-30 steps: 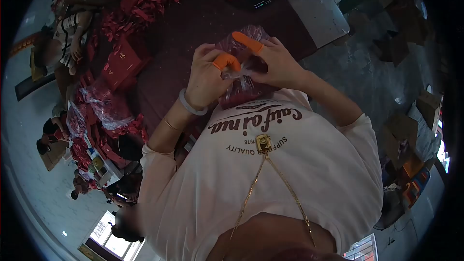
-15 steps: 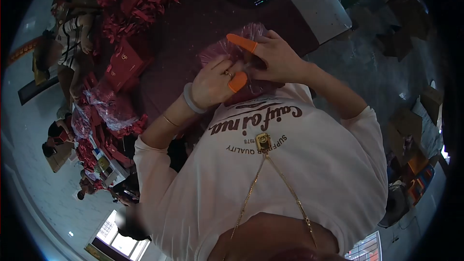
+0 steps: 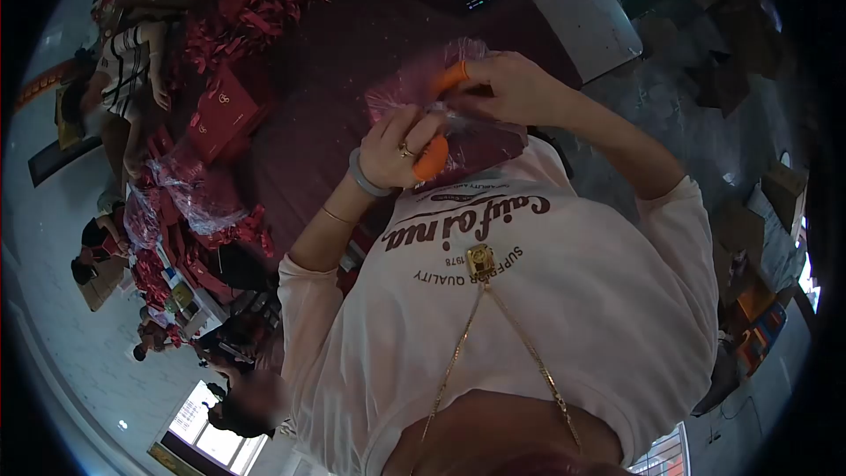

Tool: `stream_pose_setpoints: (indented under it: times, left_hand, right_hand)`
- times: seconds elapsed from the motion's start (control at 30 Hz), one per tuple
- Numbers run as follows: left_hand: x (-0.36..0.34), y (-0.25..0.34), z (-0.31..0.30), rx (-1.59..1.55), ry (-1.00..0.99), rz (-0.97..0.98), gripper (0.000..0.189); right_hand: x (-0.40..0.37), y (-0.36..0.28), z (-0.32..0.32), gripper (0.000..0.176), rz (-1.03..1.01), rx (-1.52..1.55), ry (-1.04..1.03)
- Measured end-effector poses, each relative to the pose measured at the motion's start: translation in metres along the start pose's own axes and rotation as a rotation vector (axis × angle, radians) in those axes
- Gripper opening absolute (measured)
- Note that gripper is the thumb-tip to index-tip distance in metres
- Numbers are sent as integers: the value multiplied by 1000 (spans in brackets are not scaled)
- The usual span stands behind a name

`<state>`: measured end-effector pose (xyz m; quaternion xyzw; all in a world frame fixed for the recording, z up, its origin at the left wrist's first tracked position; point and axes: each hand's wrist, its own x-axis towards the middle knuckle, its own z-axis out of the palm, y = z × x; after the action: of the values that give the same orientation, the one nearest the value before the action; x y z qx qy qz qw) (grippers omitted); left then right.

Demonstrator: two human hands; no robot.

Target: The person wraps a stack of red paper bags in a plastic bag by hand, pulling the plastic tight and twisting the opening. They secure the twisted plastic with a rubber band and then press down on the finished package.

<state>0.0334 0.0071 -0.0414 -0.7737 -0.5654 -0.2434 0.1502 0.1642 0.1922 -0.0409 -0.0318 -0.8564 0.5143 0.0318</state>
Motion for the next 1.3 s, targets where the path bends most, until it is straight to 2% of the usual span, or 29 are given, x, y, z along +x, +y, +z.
stream_pose_setpoints:
  times: [0.07,0.1,0.23,0.37,0.43,0.47,0.5,0.53,0.57,0.63,0.67,0.73,0.83,0.97,1.03,1.1,1.13,1.2,1.3]
  left_hand:
    - [-1,0,2,98,24,9,12]
    - [-1,0,3,193,43,21,12]
    - [0,4,2,241,139,-14,12]
    - [2,6,1,245,113,-4,12]
    - [2,7,0,209,78,-3,12]
    - [1,7,0,158,67,0,20]
    - [0,6,0,108,57,2,29]
    - [-1,8,1,110,59,0,29]
    - [-1,9,2,69,59,-19,31]
    - [0,12,2,30,61,-36,33]
    - [2,13,0,27,65,-72,34]
    - [7,15,-4,23,73,-106,35]
    - [9,17,-5,46,54,-159,33]
    - [1,19,-1,-90,-1,-292,30]
    - [0,19,2,-106,-39,-324,28]
    - [0,18,8,-268,-63,-467,22]
    - [-1,18,9,-266,-59,-461,22]
    - [2,16,11,-435,30,-573,15]
    - [5,22,12,-303,13,-587,11]
  right_hand:
    - [3,-4,-5,28,35,51,-33]
    - [5,-6,-8,28,20,-23,-70]
    - [12,-21,-21,31,-35,-242,-180]
    - [19,-15,-17,34,-144,-178,-140]
    - [22,-22,-19,36,98,72,-299]
    - [22,-23,-17,36,97,67,-301]
    - [21,-23,-13,34,54,69,-216]
    - [20,-22,-9,33,12,73,-131]
    - [18,-18,-4,33,13,71,-133]
    - [15,-8,2,24,-253,-164,72]
    - [12,-7,2,24,-256,-168,73]
    - [5,-11,3,15,-261,-338,223]
    - [2,-9,4,13,-196,-345,268]
    - [4,0,13,12,-200,-355,297]
    - [6,7,15,10,-208,-461,369]
    - [5,13,17,9,-201,-486,365]
    - [7,16,18,8,-197,-514,362]
    - [2,10,26,7,-181,-529,392]
    - [-2,-2,45,8,-74,-502,486]
